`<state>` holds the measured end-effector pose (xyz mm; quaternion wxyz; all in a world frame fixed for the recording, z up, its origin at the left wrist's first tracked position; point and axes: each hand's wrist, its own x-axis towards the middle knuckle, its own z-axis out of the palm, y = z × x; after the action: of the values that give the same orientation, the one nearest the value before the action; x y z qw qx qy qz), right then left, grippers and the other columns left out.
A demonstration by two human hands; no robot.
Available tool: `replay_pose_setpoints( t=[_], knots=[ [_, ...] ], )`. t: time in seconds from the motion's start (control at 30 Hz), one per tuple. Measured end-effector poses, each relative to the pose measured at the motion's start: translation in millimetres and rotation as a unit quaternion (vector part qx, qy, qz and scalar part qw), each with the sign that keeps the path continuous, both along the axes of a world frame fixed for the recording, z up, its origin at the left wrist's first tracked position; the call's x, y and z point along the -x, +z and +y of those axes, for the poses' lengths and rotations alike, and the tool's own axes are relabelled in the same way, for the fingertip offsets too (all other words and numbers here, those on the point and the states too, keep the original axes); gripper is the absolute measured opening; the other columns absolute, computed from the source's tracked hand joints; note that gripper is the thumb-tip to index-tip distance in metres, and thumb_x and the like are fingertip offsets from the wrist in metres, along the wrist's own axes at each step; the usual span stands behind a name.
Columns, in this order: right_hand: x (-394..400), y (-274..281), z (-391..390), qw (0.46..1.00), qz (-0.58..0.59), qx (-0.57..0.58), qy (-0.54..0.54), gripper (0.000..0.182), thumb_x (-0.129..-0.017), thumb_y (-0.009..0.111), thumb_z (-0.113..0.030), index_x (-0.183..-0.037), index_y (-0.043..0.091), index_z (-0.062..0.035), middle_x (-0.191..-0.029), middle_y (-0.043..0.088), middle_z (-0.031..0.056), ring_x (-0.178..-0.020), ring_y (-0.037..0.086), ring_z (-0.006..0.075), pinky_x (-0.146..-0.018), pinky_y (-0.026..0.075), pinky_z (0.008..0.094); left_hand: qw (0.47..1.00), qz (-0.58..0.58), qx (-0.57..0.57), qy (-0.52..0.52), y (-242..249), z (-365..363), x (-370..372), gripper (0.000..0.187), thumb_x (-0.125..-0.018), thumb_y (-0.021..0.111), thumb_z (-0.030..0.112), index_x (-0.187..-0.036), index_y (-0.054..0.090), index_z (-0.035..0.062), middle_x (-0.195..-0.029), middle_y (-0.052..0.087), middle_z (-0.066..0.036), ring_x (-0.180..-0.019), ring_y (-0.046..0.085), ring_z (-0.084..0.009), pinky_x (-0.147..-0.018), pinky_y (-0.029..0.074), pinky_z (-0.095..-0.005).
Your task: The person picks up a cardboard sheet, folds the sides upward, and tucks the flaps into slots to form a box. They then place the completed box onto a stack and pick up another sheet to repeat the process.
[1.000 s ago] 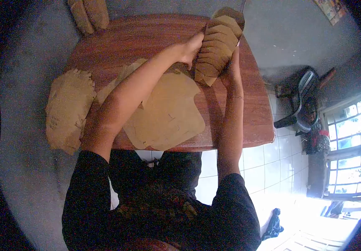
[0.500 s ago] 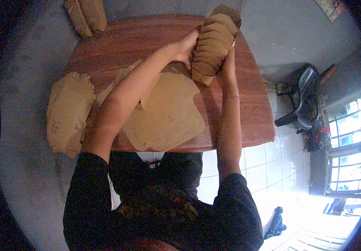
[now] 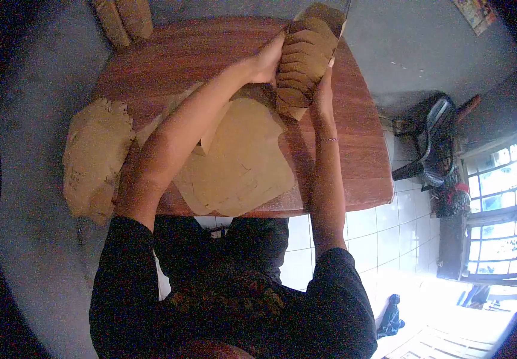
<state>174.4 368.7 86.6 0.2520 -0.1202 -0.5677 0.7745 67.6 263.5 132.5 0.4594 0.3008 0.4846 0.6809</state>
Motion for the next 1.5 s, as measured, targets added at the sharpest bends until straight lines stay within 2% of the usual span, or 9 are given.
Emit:
replay_pose_setpoints(
  t=[0.17,0.27,0.37,0.87,1.13,1.2,1.27,1.37,1.5],
  knots=[
    [-4.5,6.6,-4.3,0.999,0.039,0.011,-0.005,0.064,-0.101,0.026,-0.054,-0.146,0.029,-0.0086,-0.140,0.044,0.0108,-0.126,0.047,0.0246,-0.104,0.042,0.0398,0.998,0.048,-0.012,-0.030,-23.6,19.7,25.6,0.093,-0.085,0.022,0.082,-0.148,0.029,0.0145,-0.149,0.036,-0.011,-0.133,0.037,-0.0251,-0.103,0.033,-0.0567],
    [-1.0,0.9,1.7,0.997,0.068,0.028,-0.012,0.062,-0.102,0.028,-0.053,-0.145,0.030,-0.0091,-0.139,0.045,0.0104,-0.125,0.048,0.0247,-0.103,0.043,0.0397,0.993,0.065,-0.066,-0.068,-22.5,22.1,19.2,0.091,-0.086,0.022,0.081,-0.147,0.031,0.0141,-0.147,0.038,-0.011,-0.132,0.038,-0.0250,-0.101,0.034,-0.0595],
    [2.5,-4.2,1.8,0.997,0.068,0.031,-0.033,0.057,-0.103,0.028,-0.049,-0.144,0.032,-0.0095,-0.136,0.048,0.0098,-0.121,0.052,0.0241,-0.099,0.046,0.0389,0.999,0.039,0.026,0.027,16.1,-9.1,-22.6,0.071,-0.095,0.021,0.067,-0.136,0.047,0.0147,-0.133,0.054,-0.005,-0.119,0.050,-0.0198,-0.097,0.041,-0.0492],
    [4.5,-7.5,7.5,0.996,0.074,0.051,0.001,0.050,-0.103,0.032,-0.042,-0.137,0.042,-0.0070,-0.127,0.056,0.0105,-0.113,0.058,0.0237,-0.094,0.050,0.0386,0.998,0.039,0.053,0.004,1.7,-3.0,-2.1,0.074,-0.090,0.025,0.071,-0.134,0.050,0.0169,-0.126,0.055,-0.006,-0.113,0.050,-0.0241,-0.092,0.040,-0.0550],
    [-2.8,-1.4,13.7,0.993,0.113,0.014,-0.031,0.070,-0.098,0.032,-0.060,-0.144,0.035,-0.0070,-0.141,0.044,0.0129,-0.127,0.046,0.0284,-0.104,0.039,0.0437,0.990,0.067,0.043,0.120,-19.4,17.4,25.2,0.091,-0.082,0.028,0.083,-0.141,0.042,0.0157,-0.141,0.045,-0.011,-0.126,0.041,-0.0328,-0.097,0.028,-0.0683],
    [-0.9,-7.7,23.4,0.993,0.095,0.006,-0.067,0.076,-0.096,0.031,-0.064,-0.147,0.031,-0.0071,-0.143,0.042,0.0139,-0.130,0.042,0.0295,-0.106,0.036,0.0446,0.985,0.097,0.048,0.138,-9.0,13.3,22.4,0.093,-0.081,0.024,0.085,-0.145,0.026,0.0179,-0.146,0.026,-0.013,-0.133,0.024,-0.0364,-0.101,0.020,-0.0695],
    [-5.7,-2.1,23.4,0.993,0.078,0.011,-0.091,0.080,-0.095,0.030,-0.066,-0.149,0.028,-0.0069,-0.145,0.039,0.0152,-0.133,0.038,0.0317,-0.109,0.031,0.0459,0.983,0.137,0.058,0.106,13.8,-8.2,12.0,0.098,-0.080,0.014,0.086,-0.153,-0.008,0.0237,-0.158,-0.013,-0.016,-0.144,-0.008,-0.0445,-0.107,0.004,-0.0726],
    [-7.5,1.4,23.5,0.989,0.084,0.021,-0.116,0.082,-0.094,0.028,-0.068,-0.149,0.027,-0.0064,-0.148,0.035,0.0167,-0.136,0.033,0.0339,-0.111,0.027,0.0473,0.981,0.161,0.054,0.091,17.3,-11.7,27.1,0.098,-0.080,0.011,0.086,-0.152,-0.011,0.0238,-0.157,-0.017,-0.015,-0.143,-0.011,-0.0452,-0.106,0.003,-0.0735],
    [-8.1,-4.1,32.4,0.977,0.115,-0.020,-0.180,0.079,-0.097,0.026,-0.064,-0.148,0.030,-0.0035,-0.151,0.031,0.0182,-0.138,0.030,0.0351,-0.112,0.024,0.0492,0.945,0.279,0.081,0.149,24.5,-23.7,36.6,0.097,-0.085,0.019,0.081,-0.154,0.006,0.0143,-0.159,0.001,-0.019,-0.145,0.004,-0.0387,-0.114,0.012,-0.0592]
  ],
)
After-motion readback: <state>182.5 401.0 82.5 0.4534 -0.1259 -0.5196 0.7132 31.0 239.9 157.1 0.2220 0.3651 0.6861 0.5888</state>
